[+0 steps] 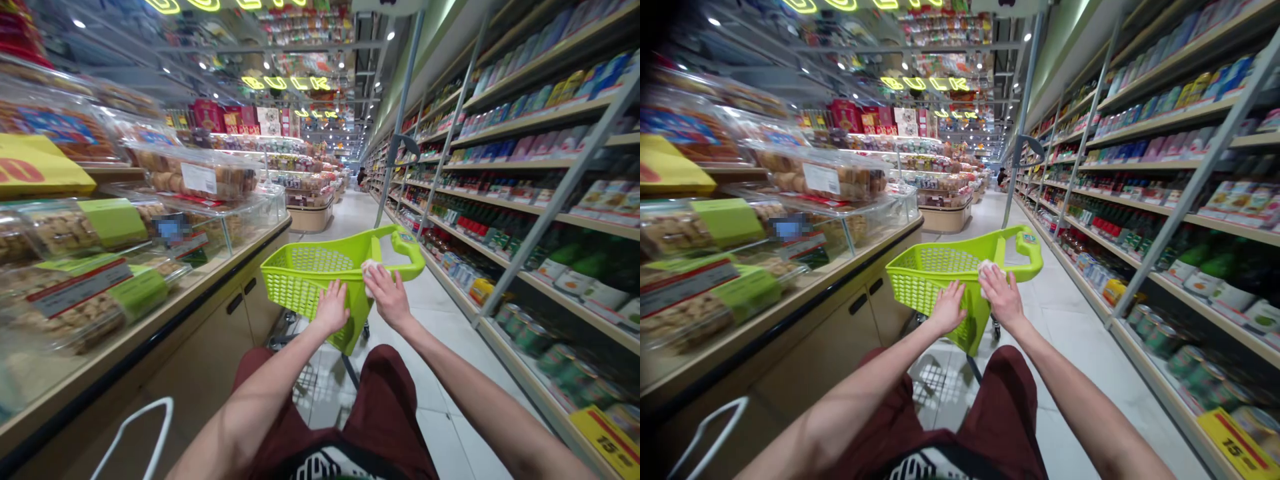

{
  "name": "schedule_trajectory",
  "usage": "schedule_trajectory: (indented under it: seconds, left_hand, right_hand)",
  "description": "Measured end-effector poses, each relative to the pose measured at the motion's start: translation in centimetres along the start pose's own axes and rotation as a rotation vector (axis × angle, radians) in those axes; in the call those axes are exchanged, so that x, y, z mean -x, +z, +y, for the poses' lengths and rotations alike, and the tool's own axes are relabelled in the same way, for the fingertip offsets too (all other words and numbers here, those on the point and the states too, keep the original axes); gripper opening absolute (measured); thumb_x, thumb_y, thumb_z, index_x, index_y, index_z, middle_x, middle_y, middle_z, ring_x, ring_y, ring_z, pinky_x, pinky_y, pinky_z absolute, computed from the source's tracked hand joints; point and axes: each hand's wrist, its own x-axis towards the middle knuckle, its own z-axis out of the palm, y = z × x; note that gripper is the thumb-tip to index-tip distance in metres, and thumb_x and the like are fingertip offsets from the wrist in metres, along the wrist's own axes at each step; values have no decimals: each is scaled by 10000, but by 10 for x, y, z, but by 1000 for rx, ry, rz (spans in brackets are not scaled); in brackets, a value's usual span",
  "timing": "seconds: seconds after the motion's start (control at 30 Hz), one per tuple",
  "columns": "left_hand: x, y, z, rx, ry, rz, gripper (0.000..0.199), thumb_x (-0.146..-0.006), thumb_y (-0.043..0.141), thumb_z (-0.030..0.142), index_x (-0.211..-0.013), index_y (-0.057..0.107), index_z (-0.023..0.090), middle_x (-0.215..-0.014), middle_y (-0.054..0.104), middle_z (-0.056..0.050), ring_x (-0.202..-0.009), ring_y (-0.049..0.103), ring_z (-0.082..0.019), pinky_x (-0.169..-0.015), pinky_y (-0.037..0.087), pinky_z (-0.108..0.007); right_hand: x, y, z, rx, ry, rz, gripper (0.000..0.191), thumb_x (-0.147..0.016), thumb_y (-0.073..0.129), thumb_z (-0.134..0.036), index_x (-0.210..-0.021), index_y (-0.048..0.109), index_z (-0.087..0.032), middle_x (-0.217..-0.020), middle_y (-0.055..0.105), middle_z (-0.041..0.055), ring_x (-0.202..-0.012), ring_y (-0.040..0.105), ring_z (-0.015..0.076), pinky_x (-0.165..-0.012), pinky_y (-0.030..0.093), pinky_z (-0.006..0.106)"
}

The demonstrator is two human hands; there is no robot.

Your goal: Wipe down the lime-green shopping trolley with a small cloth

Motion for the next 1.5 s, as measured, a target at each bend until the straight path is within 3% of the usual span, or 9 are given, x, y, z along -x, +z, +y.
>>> schedule_trajectory:
  seconds: [0.13, 0.3, 0.4, 0.6, 0.7, 0.97, 1.23, 1.33, 1.5]
  left_hand:
    - [3, 3, -3, -68, -24, 21, 690, -748, 471, 280, -1370, 209, 131, -1463, 156, -118, -1345, 87, -258, -1063, 133, -493]
    - [11, 11, -3, -114, 5, 5, 687, -736, 469, 261, -1366, 227, 133, -1464, 156, -111, -1346, 82, -253, -1067, 97, -495]
    - [13, 16, -5, -118, 19, -5, 684, -733, 471, 257, -1364, 237, 136, -1464, 158, -106, -1346, 92, -250, -1070, 103, -483]
    - [12, 16, 0, -99, 37, 6, 691, -741, 463, 259, -1372, 216, 128, -1466, 145, -110, -1347, 86, -243, -1070, 109, -486]
    - [12, 15, 7, -95, 51, 10, 688, -745, 463, 265, -1372, 218, 122, -1466, 140, -113, -1347, 85, -246, -1070, 107, -491]
    - [10, 12, 11, -121, 83, 30, 679, -752, 461, 267, -1369, 219, 121, -1467, 144, -105, -1348, 77, -245, -1071, 111, -497]
    - [12, 10, 17, -109, 87, 26, 676, -761, 457, 277, -1370, 210, 119, -1469, 126, -111, -1350, 64, -243, -1069, 122, -501]
    - [13, 14, 20, -112, 101, 26, 677, -759, 455, 278, -1369, 211, 118, -1470, 125, -111, -1348, 73, -249, -1069, 131, -502]
    - [11, 12, 15, -148, 93, 46, 672, -763, 450, 281, -1369, 210, 117, -1469, 134, -109, -1348, 76, -248, -1069, 125, -506]
  right_hand:
    - [0, -1, 12, 15, 83, 7, 403, -855, 397, -114, -1237, 474, -216, -1344, 416, 80, -1320, 222, 199, -1061, 126, 495]
    - [32, 25, -13, -22, -36, -116, 375, -855, 389, -99, -1186, 515, -222, -1324, 447, 67, -1296, 283, 192, -1050, 176, 497]
    - [38, 28, -24, -40, -88, -159, 365, -854, 391, -108, -1174, 526, -223, -1316, 459, 58, -1290, 294, 192, -1049, 190, 484]
    - [11, -12, 18, 69, 202, 87, 424, -855, 358, -115, -1257, 453, -210, -1362, 393, 94, -1326, 202, 201, -1055, 135, 495]
    - [9, -18, 33, 131, 261, 133, 434, -849, 353, -102, -1262, 444, -196, -1355, 399, 111, -1324, 205, 207, -1045, 138, 506]
    - [7, 4, -4, 44, 122, 10, 403, -847, 352, -107, -1210, 495, -211, -1327, 447, 80, -1315, 234, 190, -1052, 143, 476]
    - [11, -31, 54, 170, 441, 178, 441, -798, 393, -133, -1231, 467, -176, -1350, 403, 138, -1314, 227, 227, -1025, 142, 535]
    - [12, -24, 39, 156, 397, 128, 440, -798, 372, -106, -1221, 474, -169, -1335, 426, 132, -1319, 216, 218, -1023, 165, 522]
    - [-1, 4, -4, 56, 188, 18, 387, -840, 356, -110, -1186, 508, -192, -1330, 442, 91, -1318, 222, 198, -1042, 151, 493]
